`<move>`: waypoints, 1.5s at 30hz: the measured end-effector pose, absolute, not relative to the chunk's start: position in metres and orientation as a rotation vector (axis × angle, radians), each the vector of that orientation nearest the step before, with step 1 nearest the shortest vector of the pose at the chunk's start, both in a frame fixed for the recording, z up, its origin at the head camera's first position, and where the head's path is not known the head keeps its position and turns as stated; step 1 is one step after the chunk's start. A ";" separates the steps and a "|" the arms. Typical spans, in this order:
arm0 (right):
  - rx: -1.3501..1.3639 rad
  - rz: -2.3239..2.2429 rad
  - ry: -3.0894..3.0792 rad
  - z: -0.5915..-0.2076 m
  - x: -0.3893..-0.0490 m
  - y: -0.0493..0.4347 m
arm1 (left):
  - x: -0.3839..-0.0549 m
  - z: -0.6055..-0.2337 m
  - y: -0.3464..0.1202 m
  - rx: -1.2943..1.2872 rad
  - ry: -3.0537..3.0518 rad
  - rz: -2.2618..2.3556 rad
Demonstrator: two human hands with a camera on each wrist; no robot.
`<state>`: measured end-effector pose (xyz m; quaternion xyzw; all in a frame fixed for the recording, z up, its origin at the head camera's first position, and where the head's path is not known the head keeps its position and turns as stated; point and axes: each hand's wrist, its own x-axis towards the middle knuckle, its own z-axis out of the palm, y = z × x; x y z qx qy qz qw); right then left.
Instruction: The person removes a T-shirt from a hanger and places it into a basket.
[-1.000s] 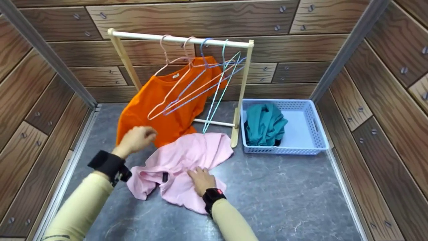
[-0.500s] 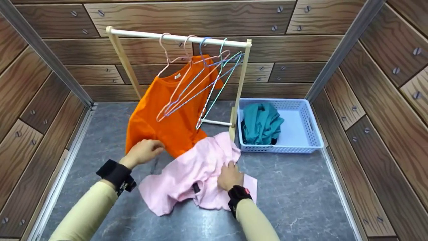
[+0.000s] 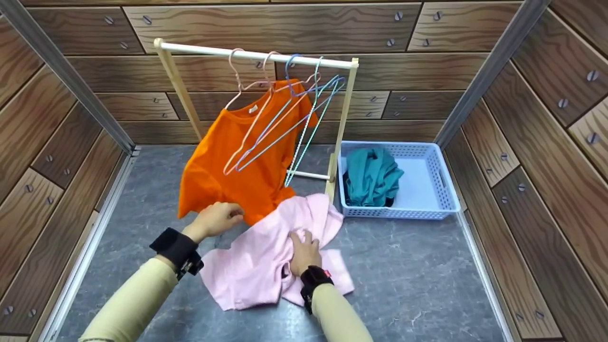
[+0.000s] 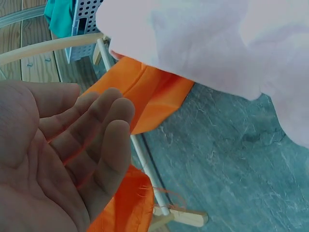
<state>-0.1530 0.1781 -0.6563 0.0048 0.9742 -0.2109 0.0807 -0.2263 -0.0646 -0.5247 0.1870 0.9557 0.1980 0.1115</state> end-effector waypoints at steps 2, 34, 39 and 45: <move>-0.044 -0.669 2.928 -0.655 -0.154 0.180 | -0.226 -0.526 -0.064 0.547 2.800 0.574; -0.054 -0.636 3.041 -0.567 -0.179 0.281 | -0.235 -0.531 -0.080 0.427 2.814 0.541; 0.132 -0.549 2.863 -0.602 -0.157 0.258 | -0.231 -0.533 -0.077 0.433 2.816 0.539; 0.196 -0.465 2.746 -0.645 -0.136 0.244 | -0.228 -0.533 -0.071 0.477 2.811 0.524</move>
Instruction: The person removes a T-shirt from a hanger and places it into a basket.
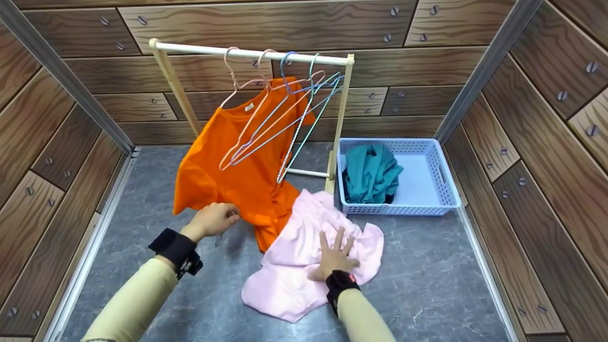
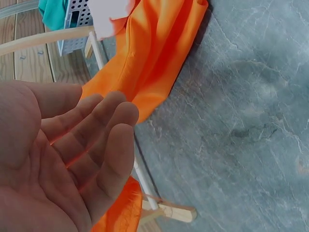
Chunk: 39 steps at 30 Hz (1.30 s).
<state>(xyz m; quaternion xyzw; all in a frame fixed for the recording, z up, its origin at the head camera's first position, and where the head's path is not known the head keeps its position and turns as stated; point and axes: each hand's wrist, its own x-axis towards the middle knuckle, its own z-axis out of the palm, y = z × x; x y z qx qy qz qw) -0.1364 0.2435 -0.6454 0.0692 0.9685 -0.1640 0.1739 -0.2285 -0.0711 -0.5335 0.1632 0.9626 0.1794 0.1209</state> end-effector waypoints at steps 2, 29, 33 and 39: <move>0.178 -0.483 2.814 -0.652 -0.137 0.249 | -0.229 -0.534 -0.070 0.479 2.811 0.523; 0.251 -0.892 3.111 -0.447 -0.226 0.363 | -0.225 -0.521 -0.065 0.502 2.791 0.605; 0.582 -0.896 3.194 -0.419 -0.239 0.388 | -0.223 -0.522 -0.069 0.502 2.799 0.623; 0.918 -1.112 3.261 -0.406 -0.253 0.417 | -0.222 -0.522 -0.071 0.507 2.788 0.635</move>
